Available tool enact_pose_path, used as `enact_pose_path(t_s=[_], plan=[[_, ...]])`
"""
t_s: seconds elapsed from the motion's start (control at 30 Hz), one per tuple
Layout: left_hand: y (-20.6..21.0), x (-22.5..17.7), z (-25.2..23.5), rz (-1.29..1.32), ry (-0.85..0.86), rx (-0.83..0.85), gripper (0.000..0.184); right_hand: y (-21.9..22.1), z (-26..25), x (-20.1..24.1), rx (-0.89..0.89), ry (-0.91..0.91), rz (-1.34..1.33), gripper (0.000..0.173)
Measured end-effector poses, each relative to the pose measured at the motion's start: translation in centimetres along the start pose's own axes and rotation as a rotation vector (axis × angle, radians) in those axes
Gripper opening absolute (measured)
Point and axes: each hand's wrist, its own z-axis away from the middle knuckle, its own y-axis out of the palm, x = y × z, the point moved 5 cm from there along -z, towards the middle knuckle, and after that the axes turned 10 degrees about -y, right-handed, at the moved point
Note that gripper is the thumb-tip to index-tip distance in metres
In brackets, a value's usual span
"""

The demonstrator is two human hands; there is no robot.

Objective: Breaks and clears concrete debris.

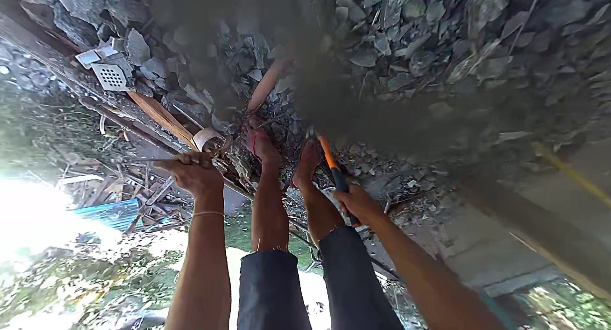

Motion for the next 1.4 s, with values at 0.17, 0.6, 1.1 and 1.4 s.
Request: enact_pose_path(t_s=[0.17,0.6,1.1,1.4], plan=[[2.3,-0.8,-1.1,-0.056,0.043,-0.002,0.064,0.3,0.0,-1.7,0.072,0.062,-0.184,0.031],[9.5,-3.3,-11.0,-0.74,0.121,-0.135,0.036,-0.8,1.7,-2.1,-0.019,-0.183,-0.352,0.048],[9.9,1.5,21.4,-0.93,-0.043,0.54,0.026,9.9,-9.0,2.4,-0.179,-0.106,-0.344,0.047],[9.5,9.1,20.4,-0.803,-0.054,0.525,0.022,7.7,-0.3,7.6,-0.4,-0.505,-0.47,0.049]])
